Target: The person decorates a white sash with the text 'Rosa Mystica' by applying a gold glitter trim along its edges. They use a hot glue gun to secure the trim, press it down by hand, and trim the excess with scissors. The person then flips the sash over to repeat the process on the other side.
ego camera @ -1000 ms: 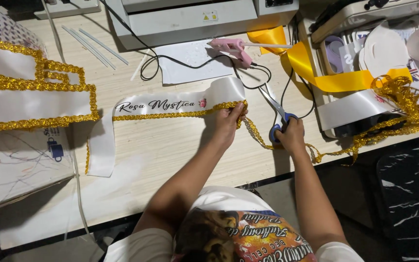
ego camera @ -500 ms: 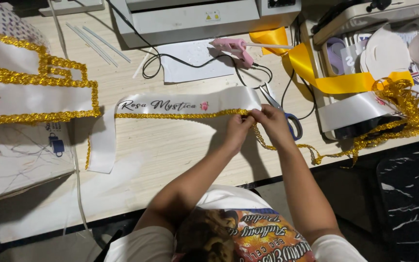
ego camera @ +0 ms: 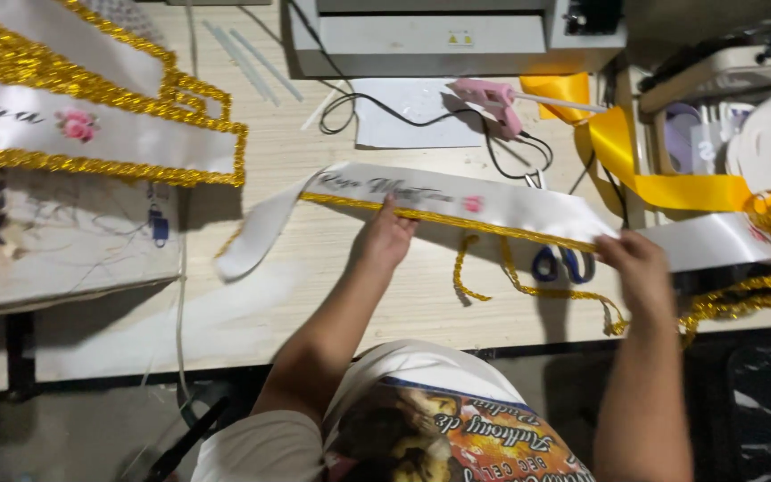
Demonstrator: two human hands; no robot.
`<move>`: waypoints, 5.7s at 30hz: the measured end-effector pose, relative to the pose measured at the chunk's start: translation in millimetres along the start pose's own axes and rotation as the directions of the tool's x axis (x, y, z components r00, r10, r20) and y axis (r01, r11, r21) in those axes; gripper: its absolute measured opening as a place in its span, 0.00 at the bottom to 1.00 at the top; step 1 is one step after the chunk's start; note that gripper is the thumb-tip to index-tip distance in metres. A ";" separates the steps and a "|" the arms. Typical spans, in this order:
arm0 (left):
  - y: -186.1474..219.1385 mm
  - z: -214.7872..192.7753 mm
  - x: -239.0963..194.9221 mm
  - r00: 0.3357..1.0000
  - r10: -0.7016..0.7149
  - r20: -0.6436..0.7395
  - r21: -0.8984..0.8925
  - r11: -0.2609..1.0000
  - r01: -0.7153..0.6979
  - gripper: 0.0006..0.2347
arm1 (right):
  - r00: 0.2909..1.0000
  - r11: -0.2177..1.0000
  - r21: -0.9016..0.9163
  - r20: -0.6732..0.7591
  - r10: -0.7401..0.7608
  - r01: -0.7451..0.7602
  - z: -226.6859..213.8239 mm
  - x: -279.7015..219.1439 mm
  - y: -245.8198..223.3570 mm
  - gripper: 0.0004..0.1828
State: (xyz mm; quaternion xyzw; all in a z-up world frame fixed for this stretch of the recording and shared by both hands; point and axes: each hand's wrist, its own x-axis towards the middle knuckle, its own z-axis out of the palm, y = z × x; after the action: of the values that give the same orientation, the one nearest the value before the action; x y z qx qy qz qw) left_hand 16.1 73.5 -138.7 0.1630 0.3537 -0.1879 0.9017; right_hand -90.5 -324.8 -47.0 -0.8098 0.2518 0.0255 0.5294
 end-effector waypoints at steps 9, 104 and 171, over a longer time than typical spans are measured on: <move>82.5 -27.9 -13.8 0.963 0.260 -0.068 -0.026 0.965 -0.262 0.13 | 0.970 0.953 -0.213 -0.158 0.186 -0.217 -62.8 -1.0 33.9 0.19; -20.4 82.0 -43.5 0.886 -0.282 0.369 0.926 0.198 -0.322 0.13 | 0.788 0.764 -0.213 0.049 -0.614 0.609 147.4 -22.8 -51.5 0.10; 69.5 -83.8 0.3 0.507 0.403 0.762 0.551 -0.814 -0.182 0.10 | 0.652 0.449 -0.522 0.313 -0.690 0.725 200.2 27.1 3.9 0.08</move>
State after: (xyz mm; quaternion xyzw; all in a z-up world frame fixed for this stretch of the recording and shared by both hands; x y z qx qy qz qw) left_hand -0.4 170.1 -186.1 0.9705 -0.0672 0.1102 0.2035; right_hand -23.5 -162.2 -146.3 -0.9624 -0.1454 -0.0957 0.2086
